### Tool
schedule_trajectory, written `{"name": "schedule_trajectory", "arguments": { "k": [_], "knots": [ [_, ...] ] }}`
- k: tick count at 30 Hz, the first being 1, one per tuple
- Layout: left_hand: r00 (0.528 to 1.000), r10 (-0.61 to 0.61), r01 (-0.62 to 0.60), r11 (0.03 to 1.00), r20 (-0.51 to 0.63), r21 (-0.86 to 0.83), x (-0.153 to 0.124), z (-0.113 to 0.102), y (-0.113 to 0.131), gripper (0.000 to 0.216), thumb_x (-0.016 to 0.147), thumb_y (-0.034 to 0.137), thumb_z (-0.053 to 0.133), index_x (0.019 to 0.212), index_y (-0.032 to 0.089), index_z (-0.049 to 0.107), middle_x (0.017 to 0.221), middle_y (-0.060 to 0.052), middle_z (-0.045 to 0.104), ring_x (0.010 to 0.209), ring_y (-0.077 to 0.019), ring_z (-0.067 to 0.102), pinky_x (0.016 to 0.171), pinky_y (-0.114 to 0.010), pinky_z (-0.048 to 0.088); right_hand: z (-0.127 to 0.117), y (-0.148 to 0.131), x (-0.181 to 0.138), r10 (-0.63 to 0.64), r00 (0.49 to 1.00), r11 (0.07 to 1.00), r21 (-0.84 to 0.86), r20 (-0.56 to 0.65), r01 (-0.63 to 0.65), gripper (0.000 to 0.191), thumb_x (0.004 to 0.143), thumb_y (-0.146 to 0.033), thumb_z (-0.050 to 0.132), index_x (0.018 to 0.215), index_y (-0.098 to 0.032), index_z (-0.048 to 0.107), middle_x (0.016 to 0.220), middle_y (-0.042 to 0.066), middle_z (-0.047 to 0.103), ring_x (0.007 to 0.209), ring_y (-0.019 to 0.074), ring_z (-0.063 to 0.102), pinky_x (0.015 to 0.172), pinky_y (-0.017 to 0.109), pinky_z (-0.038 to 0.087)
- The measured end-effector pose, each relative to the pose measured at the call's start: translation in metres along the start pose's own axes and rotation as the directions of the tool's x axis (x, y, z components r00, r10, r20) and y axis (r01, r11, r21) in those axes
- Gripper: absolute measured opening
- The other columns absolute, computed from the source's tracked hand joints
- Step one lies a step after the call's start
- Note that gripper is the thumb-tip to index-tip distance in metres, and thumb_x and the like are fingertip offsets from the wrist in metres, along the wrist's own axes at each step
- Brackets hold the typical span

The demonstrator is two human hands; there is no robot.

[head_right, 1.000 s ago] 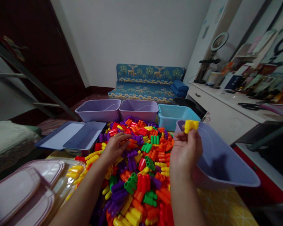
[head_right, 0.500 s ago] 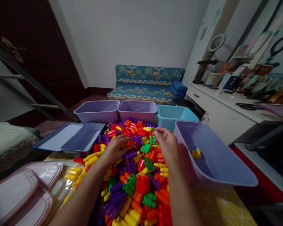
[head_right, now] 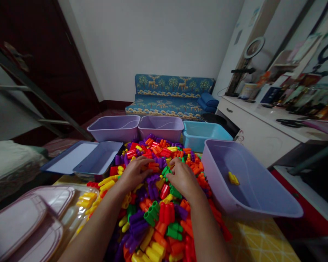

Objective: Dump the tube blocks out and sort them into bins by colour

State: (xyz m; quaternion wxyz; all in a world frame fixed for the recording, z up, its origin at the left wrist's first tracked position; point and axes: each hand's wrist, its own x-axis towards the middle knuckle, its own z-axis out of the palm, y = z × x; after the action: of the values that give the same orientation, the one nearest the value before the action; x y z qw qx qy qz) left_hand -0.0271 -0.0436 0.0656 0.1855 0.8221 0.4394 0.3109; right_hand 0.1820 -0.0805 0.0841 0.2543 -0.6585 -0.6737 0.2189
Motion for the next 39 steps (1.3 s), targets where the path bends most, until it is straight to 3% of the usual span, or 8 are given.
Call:
{"name": "schedule_trajectory", "arguments": {
  "k": [4,9,16,18,22,27,30,39],
  "knots": [
    [1.000,0.002,-0.002,1.000,0.009,0.005,-0.001,0.000,0.000,0.033,0.082,0.022,0.063,0.115,0.021,0.067,0.109,-0.008,0.065,0.100,-0.0226,0.062,0.090,-0.033,0.048,-0.001,-0.001,0.002,0.079,0.996,0.972,0.225,-0.033,-0.069,0.026,0.074,-0.018,0.053,0.097,-0.022,0.043,0.051,-0.009,0.055,0.045,0.0135,0.058,0.046,0.021,0.036],
    [1.000,0.000,0.000,1.000,0.013,0.014,-0.001,-0.002,0.002,0.033,0.083,0.023,0.061,0.115,0.021,0.067,0.106,-0.007,0.066,0.098,-0.0223,0.062,0.088,-0.033,0.048,-0.008,-0.008,0.000,0.059,0.998,0.861,0.506,-0.013,-0.044,0.015,0.072,-0.026,0.057,0.083,-0.022,0.047,0.052,-0.009,0.054,0.043,0.0129,0.059,0.041,0.019,0.037],
    [1.000,0.004,-0.003,0.999,-0.004,0.032,-0.001,-0.002,0.004,0.033,0.082,0.023,0.063,0.114,0.022,0.068,0.108,-0.007,0.067,0.097,-0.0225,0.063,0.086,-0.032,0.049,-0.023,-0.018,-0.012,-0.184,0.940,0.786,0.617,0.287,-0.035,0.014,0.073,-0.028,0.064,0.081,-0.016,0.067,0.072,0.000,0.066,0.059,0.0102,0.060,0.055,0.021,0.049],
    [1.000,0.008,-0.008,0.999,-0.006,0.031,-0.001,-0.003,0.004,0.032,0.083,0.024,0.062,0.115,0.022,0.067,0.107,-0.007,0.067,0.096,-0.0220,0.063,0.085,-0.031,0.049,-0.028,-0.019,-0.009,-0.156,0.962,0.766,0.643,0.222,-0.024,0.018,0.072,-0.030,0.068,0.083,-0.016,0.069,0.074,0.001,0.067,0.059,0.0104,0.061,0.056,0.022,0.050],
    [1.000,0.007,-0.007,0.999,0.000,0.045,-0.002,-0.003,0.004,0.032,0.083,0.025,0.063,0.115,0.022,0.067,0.105,-0.007,0.068,0.095,-0.0217,0.064,0.084,-0.030,0.049,-0.039,-0.017,0.017,0.051,0.993,0.650,0.758,-0.109,0.050,0.038,0.064,-0.033,0.075,0.097,-0.017,0.067,0.075,0.002,0.068,0.065,0.0135,0.064,0.054,0.021,0.049],
    [1.000,0.003,-0.003,0.999,0.004,0.051,-0.002,-0.002,0.003,0.033,0.082,0.025,0.063,0.115,0.023,0.067,0.111,-0.007,0.067,0.096,-0.0215,0.064,0.084,-0.030,0.049,-0.041,-0.007,0.068,0.317,0.819,0.589,0.776,-0.478,0.225,0.072,0.056,-0.024,0.073,0.124,-0.018,0.052,0.110,0.009,0.063,0.085,0.0177,0.064,0.059,0.024,0.053],
    [1.000,-0.001,0.001,0.999,0.005,0.049,-0.002,-0.002,0.003,0.032,0.083,0.026,0.063,0.115,0.023,0.067,0.108,-0.007,0.067,0.095,-0.0213,0.064,0.084,-0.030,0.048,-0.034,0.003,0.089,0.398,0.768,0.597,0.777,-0.502,0.198,0.084,0.056,-0.021,0.070,0.135,-0.019,0.042,0.129,0.015,0.052,0.098,0.0217,0.062,0.059,0.024,0.053],
    [0.999,-0.019,0.018,0.998,0.031,0.057,-0.002,-0.005,0.007,0.033,0.083,0.026,0.062,0.116,0.022,0.067,0.103,-0.007,0.067,0.091,-0.0215,0.064,0.080,-0.030,0.049,-0.023,0.022,0.107,0.481,0.766,0.567,0.817,-0.428,0.100,0.091,0.052,-0.023,0.067,0.138,-0.021,0.037,0.127,0.011,0.054,0.088,0.0168,0.063,0.057,0.022,0.052]
  ]
}}
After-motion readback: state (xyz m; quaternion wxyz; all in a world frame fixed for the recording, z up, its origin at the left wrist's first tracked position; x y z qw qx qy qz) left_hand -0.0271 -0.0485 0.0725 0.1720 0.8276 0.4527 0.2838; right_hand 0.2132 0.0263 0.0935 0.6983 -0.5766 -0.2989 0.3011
